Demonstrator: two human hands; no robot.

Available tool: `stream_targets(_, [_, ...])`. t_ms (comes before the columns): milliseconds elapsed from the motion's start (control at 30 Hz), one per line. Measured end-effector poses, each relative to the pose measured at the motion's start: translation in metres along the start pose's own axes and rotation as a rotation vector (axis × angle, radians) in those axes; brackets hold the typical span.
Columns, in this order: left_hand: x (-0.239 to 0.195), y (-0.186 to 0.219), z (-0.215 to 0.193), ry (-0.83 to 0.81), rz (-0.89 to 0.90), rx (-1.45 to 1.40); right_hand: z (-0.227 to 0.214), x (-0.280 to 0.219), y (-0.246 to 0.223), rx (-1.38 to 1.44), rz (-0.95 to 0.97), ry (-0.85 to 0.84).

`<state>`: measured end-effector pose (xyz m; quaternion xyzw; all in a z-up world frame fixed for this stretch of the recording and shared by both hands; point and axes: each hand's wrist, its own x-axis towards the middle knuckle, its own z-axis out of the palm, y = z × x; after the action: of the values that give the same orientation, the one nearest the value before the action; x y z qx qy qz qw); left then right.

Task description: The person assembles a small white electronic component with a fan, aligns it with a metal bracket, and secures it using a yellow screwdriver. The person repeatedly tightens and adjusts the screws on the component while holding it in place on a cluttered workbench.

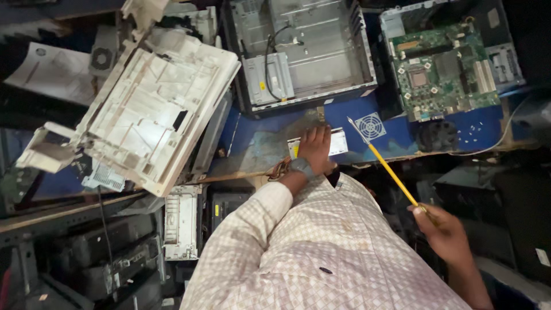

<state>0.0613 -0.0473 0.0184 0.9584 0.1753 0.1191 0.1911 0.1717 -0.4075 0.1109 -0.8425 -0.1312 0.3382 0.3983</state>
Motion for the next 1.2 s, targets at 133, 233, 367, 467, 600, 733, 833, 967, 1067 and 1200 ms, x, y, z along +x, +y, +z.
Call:
stream_targets(133, [0.02, -0.012, 0.035, -0.183, -0.104, -0.041, -0.005, -0.01, 0.004, -0.052, -0.055, 0.112])
stream_targets(233, [0.02, -0.022, 0.047, -0.161, -0.118, -0.088, -0.004, -0.015, 0.004, -0.035, -0.016, 0.166])
stream_targets(367, [0.02, -0.028, 0.047, -0.087, -0.066, -0.115, -0.007, -0.017, -0.007, -0.174, -0.037, 0.211])
stream_targets(467, [0.021, -0.029, 0.039, -0.067, -0.064, -0.141, -0.012, -0.018, -0.021, -0.279, -0.046, 0.247])
stream_targets(600, [0.02, -0.028, 0.027, -0.045, -0.061, -0.192, -0.019, -0.011, -0.045, -0.768, 0.015, 0.324])
stream_targets(733, [0.021, -0.026, 0.019, -0.089, -0.044, -0.19, -0.021, -0.004, -0.069, -1.09, -0.103, 0.407])
stream_targets(833, [0.024, -0.027, 0.016, -0.129, -0.052, -0.175, -0.026, 0.003, -0.089, -1.171, -0.251, 0.412])
stream_targets(967, [0.023, -0.028, 0.017, -0.09, -0.033, -0.196, -0.026, 0.012, -0.107, -1.358, -0.356, 0.461])
stream_targets(1067, [0.026, -0.029, 0.018, -0.11, -0.041, -0.195, -0.029, 0.018, -0.115, -1.344, -0.374, 0.447])
stream_targets(1200, [0.026, -0.03, 0.018, -0.118, -0.046, -0.192, -0.032, 0.023, -0.123, -1.421, -0.481, 0.444])
